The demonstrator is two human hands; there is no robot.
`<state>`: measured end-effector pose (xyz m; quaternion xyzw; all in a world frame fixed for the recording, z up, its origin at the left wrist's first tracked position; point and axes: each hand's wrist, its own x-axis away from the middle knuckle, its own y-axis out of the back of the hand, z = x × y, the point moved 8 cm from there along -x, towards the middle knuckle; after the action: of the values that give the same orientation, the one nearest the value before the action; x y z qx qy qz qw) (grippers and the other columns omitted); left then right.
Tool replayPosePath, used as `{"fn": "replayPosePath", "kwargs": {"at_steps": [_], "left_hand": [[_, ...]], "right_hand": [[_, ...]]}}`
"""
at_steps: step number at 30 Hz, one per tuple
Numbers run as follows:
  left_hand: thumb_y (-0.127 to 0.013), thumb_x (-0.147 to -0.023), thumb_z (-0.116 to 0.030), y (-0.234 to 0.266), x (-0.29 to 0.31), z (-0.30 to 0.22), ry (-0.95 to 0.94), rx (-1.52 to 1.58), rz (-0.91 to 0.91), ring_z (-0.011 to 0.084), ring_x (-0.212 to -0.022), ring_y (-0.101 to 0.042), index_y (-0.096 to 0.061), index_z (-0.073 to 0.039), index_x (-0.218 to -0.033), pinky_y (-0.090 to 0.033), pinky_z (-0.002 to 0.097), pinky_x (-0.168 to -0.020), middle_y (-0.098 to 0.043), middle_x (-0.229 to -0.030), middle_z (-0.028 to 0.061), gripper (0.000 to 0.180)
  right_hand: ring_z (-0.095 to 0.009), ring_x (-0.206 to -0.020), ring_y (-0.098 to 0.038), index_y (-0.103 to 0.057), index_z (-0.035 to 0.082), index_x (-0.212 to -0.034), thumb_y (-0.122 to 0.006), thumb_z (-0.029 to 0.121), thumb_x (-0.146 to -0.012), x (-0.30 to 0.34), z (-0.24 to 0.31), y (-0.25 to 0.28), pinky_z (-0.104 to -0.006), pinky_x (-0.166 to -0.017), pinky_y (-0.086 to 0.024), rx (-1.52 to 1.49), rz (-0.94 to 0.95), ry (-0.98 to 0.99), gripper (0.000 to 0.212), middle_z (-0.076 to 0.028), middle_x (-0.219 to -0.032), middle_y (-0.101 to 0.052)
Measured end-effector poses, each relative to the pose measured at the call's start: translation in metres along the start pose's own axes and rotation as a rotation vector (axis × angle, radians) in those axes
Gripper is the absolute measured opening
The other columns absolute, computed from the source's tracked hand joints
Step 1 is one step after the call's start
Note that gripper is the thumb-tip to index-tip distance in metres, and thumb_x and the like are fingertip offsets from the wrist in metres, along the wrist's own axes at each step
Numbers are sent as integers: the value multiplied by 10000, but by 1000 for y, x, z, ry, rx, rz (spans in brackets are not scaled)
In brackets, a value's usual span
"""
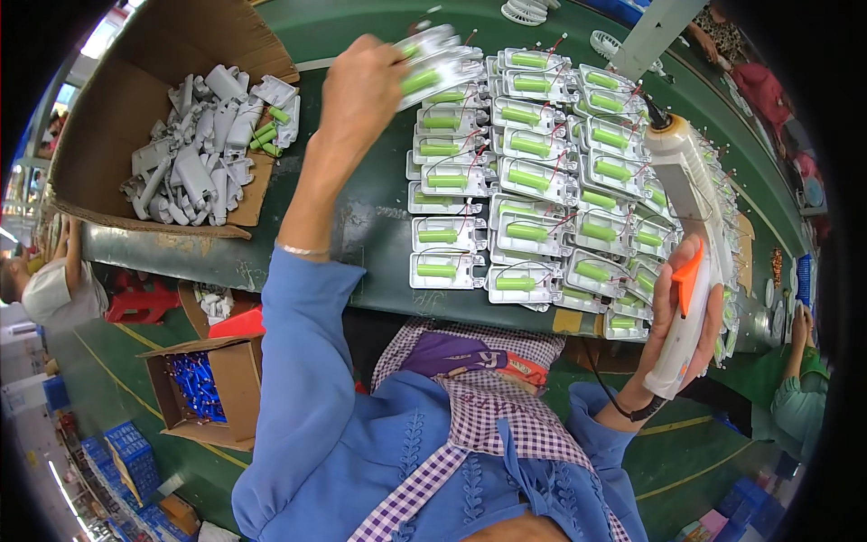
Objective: Assembling small electronic components using a glue gun.
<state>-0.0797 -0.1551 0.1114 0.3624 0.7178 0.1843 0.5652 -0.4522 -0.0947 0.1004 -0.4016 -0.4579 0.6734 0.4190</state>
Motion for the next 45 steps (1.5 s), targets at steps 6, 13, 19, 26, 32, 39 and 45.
{"fn": "replayPosePath", "kwargs": {"at_steps": [6,13,19,26,32,39,45], "left_hand": [[-650,-794,-72,25,39,31,113,-6,86,353,-783,-643,-716,1,-870,-508,428,-729,-643,-845,189,125],[-651,-810,-77,-23,5,-54,-127,160,97,337,-764,-633,-692,8,-844,-503,401,-705,-626,-818,174,100],[-591,-745,21,-103,6,-110,-227,127,346,392,-819,-625,-667,28,-770,-526,469,-745,-602,-838,217,80],[-570,-715,28,-104,9,-130,-285,98,362,385,-859,-618,-641,52,-770,-532,470,-734,-593,-882,226,93],[-606,-810,-32,-92,16,-104,-205,358,245,386,-920,-623,-658,31,-1025,-502,438,-819,-636,-975,222,230],[-574,-868,39,-2,102,-59,-24,386,-4,309,-806,-634,-585,15,-1106,-510,381,-696,-628,-875,167,239],[-623,-821,33,-10,135,-72,-111,200,117,299,-937,-600,-487,42,-1237,-489,379,-746,-679,-955,128,439]], "right_hand": [[-373,-1361,-347,-148,-87,-1455,-399,204,-1014,-4,-1,5,-574,-1093,-362,64,-27,13,585,-267,-1453,-313],[-375,-1359,-351,-157,-98,-1449,-399,204,-1013,-2,-4,3,-565,-1088,-374,136,-48,11,582,-268,-1454,-314],[-364,-1396,-283,-127,-91,-1462,-374,138,-1018,2,-8,-8,-564,-1146,-276,93,75,-53,557,-250,-1481,-277],[-371,-1390,-287,-123,-107,-1454,-390,137,-1016,-3,-10,1,-543,-1154,-273,180,-7,-39,568,-268,-1482,-263],[-366,-1379,-306,-119,-122,-1445,-390,126,-1014,-4,-22,0,-534,-1144,-304,185,14,-90,566,-284,-1463,-278],[-371,-1374,-318,-143,-130,-1440,-406,153,-1011,-2,-37,3,-531,-1141,-308,220,-22,-136,578,-291,-1454,-303],[-379,-1374,-317,-142,-133,-1443,-414,148,-1004,-5,-50,5,-543,-1142,-282,276,-105,-146,588,-286,-1464,-296]]}}
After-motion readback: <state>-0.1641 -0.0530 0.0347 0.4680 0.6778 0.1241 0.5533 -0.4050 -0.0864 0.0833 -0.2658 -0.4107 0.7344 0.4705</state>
